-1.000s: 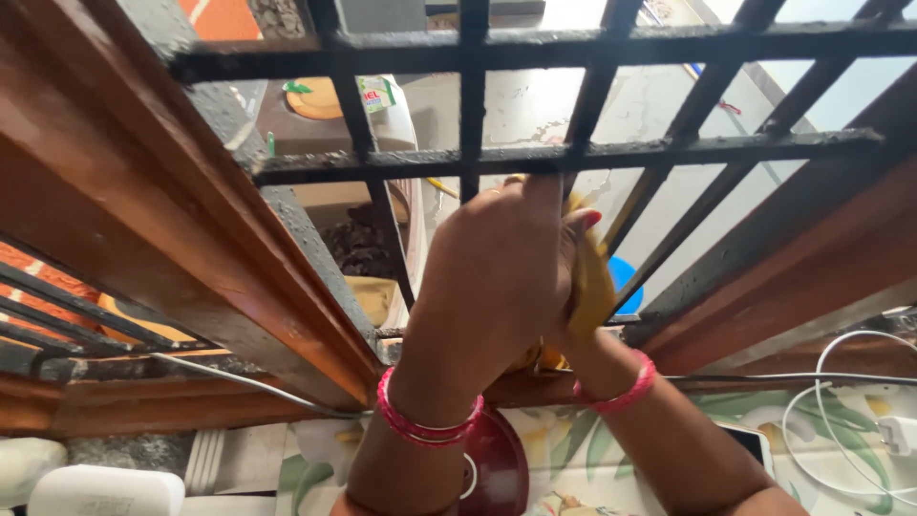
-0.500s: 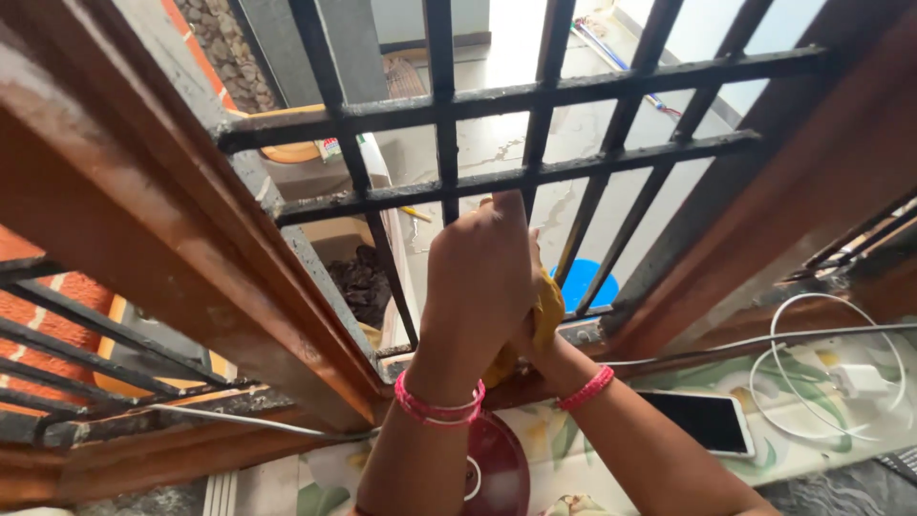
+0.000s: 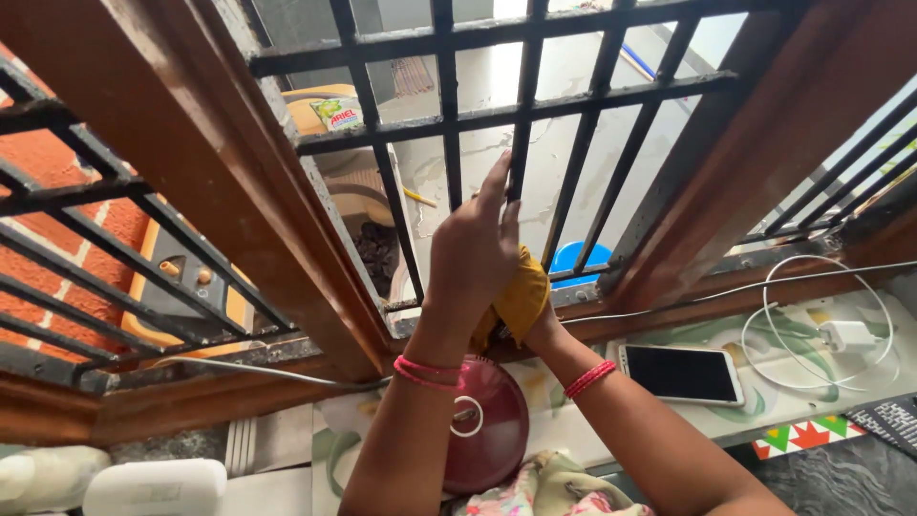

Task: Cleaning the security bars of a window using a cloth.

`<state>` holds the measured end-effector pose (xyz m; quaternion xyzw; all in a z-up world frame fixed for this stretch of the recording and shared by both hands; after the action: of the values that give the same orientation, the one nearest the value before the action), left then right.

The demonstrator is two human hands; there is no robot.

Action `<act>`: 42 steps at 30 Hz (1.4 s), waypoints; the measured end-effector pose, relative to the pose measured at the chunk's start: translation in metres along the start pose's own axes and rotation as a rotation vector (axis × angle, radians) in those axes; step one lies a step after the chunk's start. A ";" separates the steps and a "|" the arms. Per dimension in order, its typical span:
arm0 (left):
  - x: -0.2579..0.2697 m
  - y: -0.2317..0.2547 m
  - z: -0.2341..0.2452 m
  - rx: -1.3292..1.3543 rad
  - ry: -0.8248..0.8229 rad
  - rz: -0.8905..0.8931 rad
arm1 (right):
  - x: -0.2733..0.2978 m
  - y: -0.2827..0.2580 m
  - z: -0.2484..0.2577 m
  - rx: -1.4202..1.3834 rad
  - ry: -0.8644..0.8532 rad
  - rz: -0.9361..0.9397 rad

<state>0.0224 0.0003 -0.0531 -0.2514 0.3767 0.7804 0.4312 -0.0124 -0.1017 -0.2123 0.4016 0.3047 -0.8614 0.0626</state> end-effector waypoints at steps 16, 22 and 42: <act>0.106 -0.033 -0.007 0.203 -0.294 0.417 | 0.062 0.015 0.017 -0.951 0.335 -0.257; 0.128 -0.072 -0.037 0.013 -0.522 0.380 | 0.074 0.014 -0.012 -1.512 0.328 -0.537; 0.120 -0.072 -0.019 1.063 -0.218 0.487 | 0.000 -0.054 -0.013 -0.739 0.042 -0.170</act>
<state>0.0255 0.0682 -0.1770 0.1743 0.7161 0.5826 0.3425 -0.0228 -0.0505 -0.1936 0.3428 0.6283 -0.6871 0.1251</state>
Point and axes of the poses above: each hand's wrist, its own x-axis away from the middle knuckle, its own z-axis out of the back of the hand, y = z × x, the point moved 4 cm from there along -x, towards the middle knuckle, and after that the axes turned 12 degrees about -x, right-handed, at the moved point
